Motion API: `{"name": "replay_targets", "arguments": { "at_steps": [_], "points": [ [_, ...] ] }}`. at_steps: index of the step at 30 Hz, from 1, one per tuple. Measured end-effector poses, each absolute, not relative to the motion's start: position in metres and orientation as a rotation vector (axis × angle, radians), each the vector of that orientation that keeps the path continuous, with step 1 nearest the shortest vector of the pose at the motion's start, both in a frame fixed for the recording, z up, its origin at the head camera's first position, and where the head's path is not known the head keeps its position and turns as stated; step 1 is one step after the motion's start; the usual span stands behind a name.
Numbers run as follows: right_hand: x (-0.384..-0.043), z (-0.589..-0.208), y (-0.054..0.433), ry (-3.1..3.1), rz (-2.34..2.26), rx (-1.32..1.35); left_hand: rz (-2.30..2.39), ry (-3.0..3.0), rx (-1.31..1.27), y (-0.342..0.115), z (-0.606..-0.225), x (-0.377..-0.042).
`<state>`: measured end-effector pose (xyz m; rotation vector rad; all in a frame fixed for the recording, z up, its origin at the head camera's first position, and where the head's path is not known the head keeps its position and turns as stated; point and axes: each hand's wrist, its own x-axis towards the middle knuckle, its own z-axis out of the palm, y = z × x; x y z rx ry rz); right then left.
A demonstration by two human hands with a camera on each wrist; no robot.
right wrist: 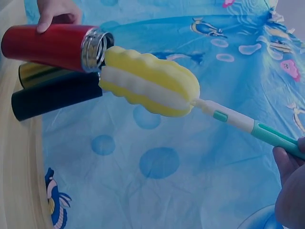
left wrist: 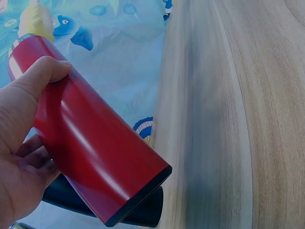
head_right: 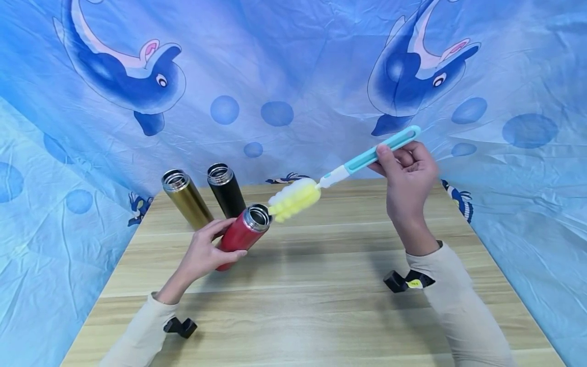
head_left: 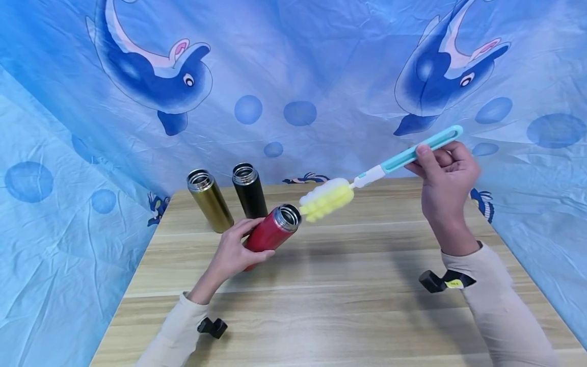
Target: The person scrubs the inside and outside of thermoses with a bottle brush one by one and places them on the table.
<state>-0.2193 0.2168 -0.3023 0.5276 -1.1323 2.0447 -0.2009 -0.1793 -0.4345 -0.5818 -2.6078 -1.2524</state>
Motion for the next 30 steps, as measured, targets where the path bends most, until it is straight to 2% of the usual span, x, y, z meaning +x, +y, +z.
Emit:
{"name": "replay_targets", "arguments": {
  "at_steps": [30],
  "points": [
    [-0.225, -0.306, 0.199, -1.195, 2.061, 0.538, -1.192, -2.620, -0.620, -0.171, -0.436, -0.202]
  ]
}}
